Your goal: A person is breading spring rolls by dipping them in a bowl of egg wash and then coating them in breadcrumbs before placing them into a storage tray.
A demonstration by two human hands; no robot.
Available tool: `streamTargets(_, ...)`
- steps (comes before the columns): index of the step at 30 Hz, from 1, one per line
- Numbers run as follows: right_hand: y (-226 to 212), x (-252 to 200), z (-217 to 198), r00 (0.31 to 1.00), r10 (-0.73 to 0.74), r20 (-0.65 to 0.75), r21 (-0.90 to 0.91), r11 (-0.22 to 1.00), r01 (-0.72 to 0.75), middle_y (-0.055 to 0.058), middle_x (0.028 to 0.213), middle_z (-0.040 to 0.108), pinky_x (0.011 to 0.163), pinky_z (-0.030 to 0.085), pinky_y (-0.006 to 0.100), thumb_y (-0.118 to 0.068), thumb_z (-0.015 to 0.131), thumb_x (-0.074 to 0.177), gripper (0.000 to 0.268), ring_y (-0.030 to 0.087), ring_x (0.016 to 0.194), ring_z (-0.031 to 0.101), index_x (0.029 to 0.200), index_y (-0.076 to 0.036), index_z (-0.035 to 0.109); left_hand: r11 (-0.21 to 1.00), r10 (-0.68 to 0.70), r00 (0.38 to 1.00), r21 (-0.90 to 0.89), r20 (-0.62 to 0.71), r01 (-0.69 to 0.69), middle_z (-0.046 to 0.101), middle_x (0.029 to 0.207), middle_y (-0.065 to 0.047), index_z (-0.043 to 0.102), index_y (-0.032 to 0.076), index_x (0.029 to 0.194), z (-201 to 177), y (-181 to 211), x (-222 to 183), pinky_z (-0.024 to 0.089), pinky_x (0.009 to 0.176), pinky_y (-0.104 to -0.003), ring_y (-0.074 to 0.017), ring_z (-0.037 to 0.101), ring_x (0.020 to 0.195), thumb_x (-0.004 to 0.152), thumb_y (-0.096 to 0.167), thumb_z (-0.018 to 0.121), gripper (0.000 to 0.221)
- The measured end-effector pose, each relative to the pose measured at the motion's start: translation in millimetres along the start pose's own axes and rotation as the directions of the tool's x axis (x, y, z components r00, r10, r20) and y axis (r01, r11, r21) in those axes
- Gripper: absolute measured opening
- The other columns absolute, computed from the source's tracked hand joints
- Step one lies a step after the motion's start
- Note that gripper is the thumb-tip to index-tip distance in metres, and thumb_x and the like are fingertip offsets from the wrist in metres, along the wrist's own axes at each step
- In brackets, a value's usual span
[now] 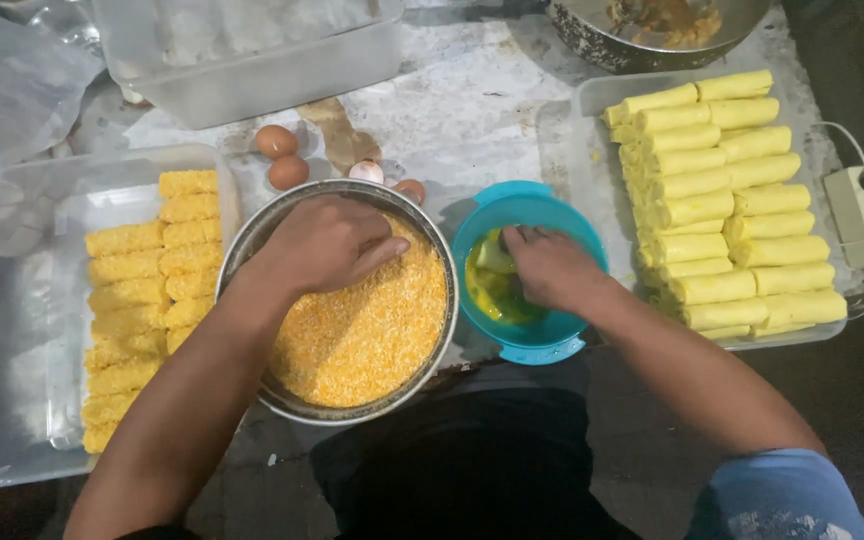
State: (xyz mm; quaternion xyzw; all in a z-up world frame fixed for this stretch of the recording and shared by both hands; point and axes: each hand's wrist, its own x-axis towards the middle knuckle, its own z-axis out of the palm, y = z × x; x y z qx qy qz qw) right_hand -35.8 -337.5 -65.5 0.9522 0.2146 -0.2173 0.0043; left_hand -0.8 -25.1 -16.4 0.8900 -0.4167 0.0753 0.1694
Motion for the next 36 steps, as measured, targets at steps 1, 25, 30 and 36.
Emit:
streamTargets(1,-8.0,-4.4,-15.2,0.997,-0.001,0.080,0.078,0.997,-0.005,0.018,0.118,0.059,0.090,0.051,0.059,-0.014,0.062,0.078,0.046,0.043,0.114,0.061,0.120,-0.004,0.047,1.000,0.002,1.000,0.002,-0.008,-0.002,0.064,0.064,-0.005,0.064,0.017,0.069,0.4,-3.2,-1.0,0.053,0.065,-0.038,-0.0275,0.067,0.068,0.098,0.048,0.055,0.043)
streamTargets(25,-0.2,3.7,-9.0,0.995,-0.079,0.069,0.230,0.971,0.061,0.024,0.103,0.063,0.082,0.054,0.057,-0.017,0.058,0.083,0.035,0.048,0.100,0.064,0.109,0.006,0.062,0.983,-0.181,0.981,0.043,0.064,0.178,0.064,0.061,-0.005,0.065,0.017,0.067,1.3,-7.3,-4.9,0.052,0.063,-0.041,-0.0290,0.067,0.066,0.100,0.057,0.045,0.056)
streamTargets(30,-10.4,-8.7,-40.8,0.984,0.020,0.179,0.282,0.957,-0.071,0.021,0.094,0.070,0.080,0.055,0.049,-0.024,0.051,0.094,0.032,0.042,0.094,0.069,0.105,0.000,0.068,0.976,-0.210,0.974,0.075,0.086,0.204,0.065,0.062,-0.004,0.065,0.018,0.068,0.4,-12.9,-4.8,0.052,0.065,-0.044,-0.0302,0.067,0.068,0.099,0.059,0.042,0.056)
streamTargets(36,-25.7,0.4,-43.7,0.963,0.003,0.269,0.291,0.953,-0.084,0.022,0.082,0.073,0.072,0.056,0.045,-0.022,0.056,0.092,0.028,0.036,0.078,0.074,0.099,-0.001,0.072,0.979,-0.190,0.981,0.078,0.038,0.186,0.065,0.061,-0.005,0.065,0.018,0.067,3.5,-17.9,-1.7,0.052,0.061,-0.043,-0.0313,0.067,0.065,0.099,0.056,0.045,0.053)
